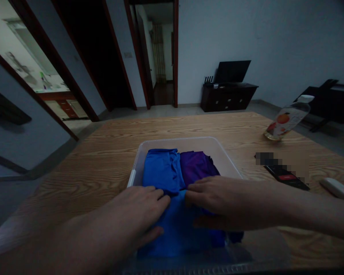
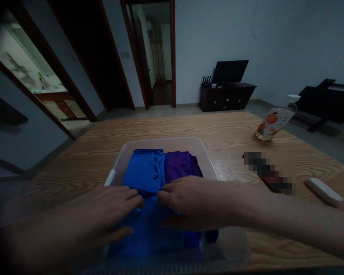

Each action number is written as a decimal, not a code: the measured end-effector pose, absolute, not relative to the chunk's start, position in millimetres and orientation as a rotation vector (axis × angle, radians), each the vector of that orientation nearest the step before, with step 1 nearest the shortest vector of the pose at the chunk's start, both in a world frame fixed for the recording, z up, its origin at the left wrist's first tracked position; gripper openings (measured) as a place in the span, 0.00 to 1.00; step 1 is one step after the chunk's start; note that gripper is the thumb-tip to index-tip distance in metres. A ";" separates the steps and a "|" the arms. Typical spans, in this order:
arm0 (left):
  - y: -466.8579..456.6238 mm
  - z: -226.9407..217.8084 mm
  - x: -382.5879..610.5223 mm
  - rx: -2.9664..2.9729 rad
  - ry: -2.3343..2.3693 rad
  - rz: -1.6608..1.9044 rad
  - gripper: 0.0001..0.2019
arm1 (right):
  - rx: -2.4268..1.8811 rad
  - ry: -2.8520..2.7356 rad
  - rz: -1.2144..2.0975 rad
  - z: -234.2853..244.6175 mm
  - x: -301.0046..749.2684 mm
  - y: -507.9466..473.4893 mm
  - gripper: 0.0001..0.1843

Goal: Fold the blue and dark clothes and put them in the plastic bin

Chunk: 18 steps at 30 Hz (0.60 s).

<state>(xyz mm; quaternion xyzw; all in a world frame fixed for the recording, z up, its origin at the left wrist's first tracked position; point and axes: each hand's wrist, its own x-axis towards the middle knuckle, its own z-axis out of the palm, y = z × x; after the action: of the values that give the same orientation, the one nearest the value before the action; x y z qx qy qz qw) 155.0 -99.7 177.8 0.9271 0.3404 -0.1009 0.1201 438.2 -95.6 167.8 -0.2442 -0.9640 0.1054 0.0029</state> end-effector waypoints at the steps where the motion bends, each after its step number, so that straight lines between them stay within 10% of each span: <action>1: -98.5 177.7 157.3 2.719 1.031 -0.269 0.27 | -0.862 -2.967 0.270 170.4 449.2 -99.3 0.15; 8: -76.7 134.1 163.8 2.748 1.070 -0.319 0.54 | -1.359 -2.628 -0.004 139.2 522.3 -138.6 0.32; 12: -71.1 135.1 146.9 2.728 0.988 -0.021 0.41 | -1.576 -2.005 0.486 108.6 528.5 -157.8 0.44; 18: -107.7 108.5 87.7 2.211 1.559 0.814 0.35 | -1.325 -1.053 1.114 24.7 520.5 -184.6 0.35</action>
<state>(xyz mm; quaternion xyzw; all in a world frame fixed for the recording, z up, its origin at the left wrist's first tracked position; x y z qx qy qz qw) 87.7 -107.7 108.5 0.7728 0.5451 0.2844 0.1576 520.5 -184.6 24.7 -0.5550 -0.4408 0.4666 0.5291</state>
